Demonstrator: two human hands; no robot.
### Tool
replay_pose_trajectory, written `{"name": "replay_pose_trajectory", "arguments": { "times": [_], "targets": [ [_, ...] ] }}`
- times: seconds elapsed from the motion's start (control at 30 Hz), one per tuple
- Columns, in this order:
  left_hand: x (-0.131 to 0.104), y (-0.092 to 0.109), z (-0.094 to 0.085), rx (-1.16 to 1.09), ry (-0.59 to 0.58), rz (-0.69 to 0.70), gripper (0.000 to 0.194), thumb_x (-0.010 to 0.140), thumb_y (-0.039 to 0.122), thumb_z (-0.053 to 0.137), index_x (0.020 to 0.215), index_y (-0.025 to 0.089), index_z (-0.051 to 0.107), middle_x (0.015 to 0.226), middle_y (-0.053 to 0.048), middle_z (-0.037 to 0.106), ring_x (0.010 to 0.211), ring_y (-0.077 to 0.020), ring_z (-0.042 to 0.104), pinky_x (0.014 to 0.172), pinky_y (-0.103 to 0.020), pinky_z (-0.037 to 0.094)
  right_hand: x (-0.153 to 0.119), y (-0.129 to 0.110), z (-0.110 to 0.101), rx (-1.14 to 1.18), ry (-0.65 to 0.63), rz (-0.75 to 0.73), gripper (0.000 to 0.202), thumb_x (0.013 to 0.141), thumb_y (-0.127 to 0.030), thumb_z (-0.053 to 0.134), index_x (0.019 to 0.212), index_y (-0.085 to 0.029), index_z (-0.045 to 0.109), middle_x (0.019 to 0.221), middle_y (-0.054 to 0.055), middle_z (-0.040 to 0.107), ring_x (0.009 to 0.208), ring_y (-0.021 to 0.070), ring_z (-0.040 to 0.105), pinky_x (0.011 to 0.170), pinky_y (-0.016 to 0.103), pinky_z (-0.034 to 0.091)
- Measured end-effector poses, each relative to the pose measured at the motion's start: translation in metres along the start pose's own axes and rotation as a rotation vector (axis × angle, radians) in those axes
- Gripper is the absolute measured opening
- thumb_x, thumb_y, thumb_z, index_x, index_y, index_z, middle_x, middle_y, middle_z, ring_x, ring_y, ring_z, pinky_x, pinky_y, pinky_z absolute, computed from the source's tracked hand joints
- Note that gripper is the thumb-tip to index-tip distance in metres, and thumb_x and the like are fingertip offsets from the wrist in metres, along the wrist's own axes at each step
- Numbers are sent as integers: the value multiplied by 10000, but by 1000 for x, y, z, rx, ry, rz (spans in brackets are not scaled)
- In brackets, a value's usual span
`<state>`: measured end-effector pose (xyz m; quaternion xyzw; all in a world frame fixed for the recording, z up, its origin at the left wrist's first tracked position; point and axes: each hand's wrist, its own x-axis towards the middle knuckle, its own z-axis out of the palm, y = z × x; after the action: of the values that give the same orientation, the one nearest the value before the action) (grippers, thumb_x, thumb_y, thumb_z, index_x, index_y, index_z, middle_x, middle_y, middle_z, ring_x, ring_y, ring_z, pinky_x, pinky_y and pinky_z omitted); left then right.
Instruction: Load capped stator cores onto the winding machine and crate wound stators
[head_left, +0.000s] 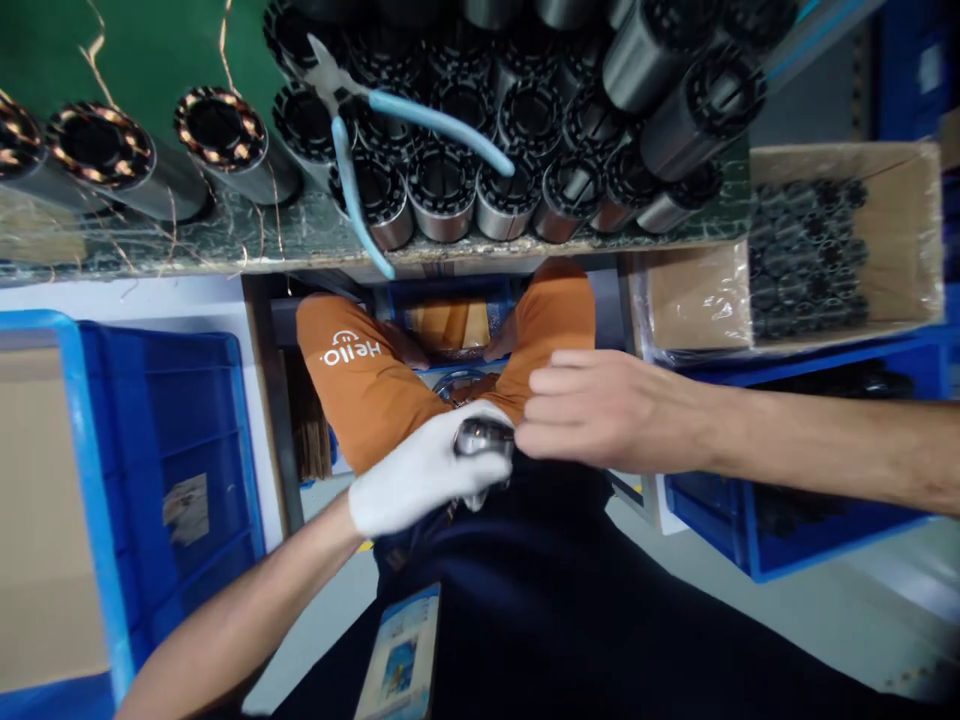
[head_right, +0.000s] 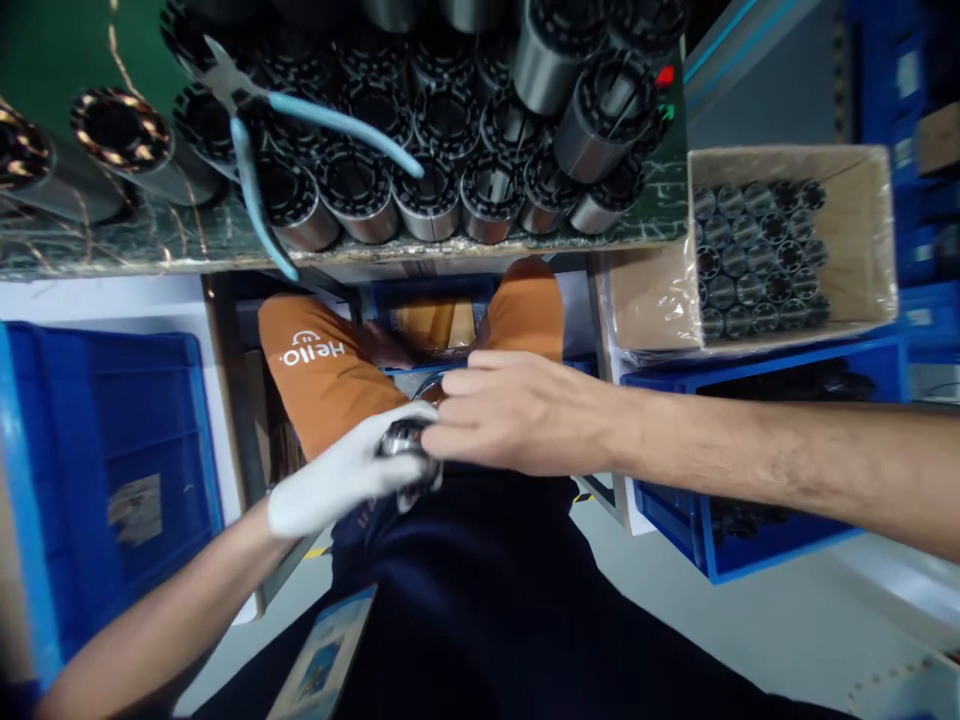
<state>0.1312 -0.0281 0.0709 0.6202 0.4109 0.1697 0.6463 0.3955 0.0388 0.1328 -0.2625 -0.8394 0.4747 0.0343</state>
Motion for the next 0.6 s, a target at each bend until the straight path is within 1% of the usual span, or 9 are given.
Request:
{"name": "replay_pose_trajectory", "arguments": {
  "times": [0.07, 0.1, 0.17, 0.23, 0.3, 0.4, 0.47, 0.53, 0.6],
  "targets": [
    [-4, 0, 1, 326, 239, 172, 283, 978, 306, 794, 1244, 226, 737, 1149, -113, 821, 969, -290, 808, 846, -404, 645, -2, 2, -11, 62, -18, 114, 169, 1040, -243, 810, 957, -235, 663, 1005, 11, 653, 992, 198, 585, 882, 344, 501],
    [-5, 2, 1, 486, 335, 270, 288, 971, 270, 788, 1252, 229, 738, 1213, -138, 816, 1026, -309, 808, 882, -424, 640, -3, 4, -14, 224, -72, 209, 267, 949, -310, 935, 1037, -230, 696, 1118, 31, 697, 1077, 209, 633, 926, 344, 543],
    [-5, 12, 0, 608, 450, 393, 140, 963, 239, 743, 1103, 226, 736, 1042, -106, 811, 871, -276, 782, 785, -390, 610, -6, 9, -12, 718, -254, 413, 502, 846, -452, 1030, 1162, -220, 717, 1256, 63, 747, 1148, 217, 718, 969, 350, 617],
    [-2, 25, -2, 556, 472, 441, 53, 956, 222, 679, 919, 237, 645, 709, -1, 663, 583, -191, 620, 595, -325, 496, -8, 13, -2, 1177, -414, 542, 532, 888, -582, 977, 1158, -205, 718, 1148, 53, 781, 997, 183, 764, 906, 346, 663],
    [2, 35, -4, 526, 477, 480, 145, 951, 199, 639, 840, 250, 561, 581, 54, 509, 473, -154, 471, 517, -310, 396, -8, 14, 12, 1342, -429, 570, 527, 923, -657, 925, 1028, -196, 693, 884, -25, 701, 737, 119, 655, 767, 304, 650],
    [3, 33, -4, 605, 450, 506, 73, 943, 215, 690, 903, 243, 636, 732, -5, 686, 625, -197, 648, 656, -337, 524, -4, 8, 25, 972, -239, 420, 489, 1053, -623, 801, 885, -229, 564, 683, -107, 471, 576, 87, 403, 562, 218, 446],
    [-1, 23, -2, 514, 368, 366, 110, 939, 284, 754, 1033, 245, 712, 886, -47, 786, 790, -253, 753, 790, -387, 595, -1, 1, 25, 567, -120, 263, 393, 1167, -446, 655, 859, -244, 518, 689, -84, 468, 595, 112, 395, 552, 253, 335],
    [-7, 11, 1, 145, 166, 144, 180, 996, 412, 726, 1035, 236, 718, 883, -51, 789, 803, -262, 755, 792, -389, 600, 1, -6, 18, 158, -43, 64, 363, 1198, -234, 520, 835, -240, 537, 712, -49, 491, 638, 145, 407, 599, 318, 309],
    [-13, 1, 3, -348, -32, -70, 342, 1077, 550, 629, 985, 223, 669, 827, -55, 767, 765, -252, 735, 767, -377, 588, 3, -12, 6, -200, 29, -109, 371, 1185, -132, 468, 852, -232, 596, 756, -20, 543, 695, 175, 438, 657, 361, 334]
  ]
}}
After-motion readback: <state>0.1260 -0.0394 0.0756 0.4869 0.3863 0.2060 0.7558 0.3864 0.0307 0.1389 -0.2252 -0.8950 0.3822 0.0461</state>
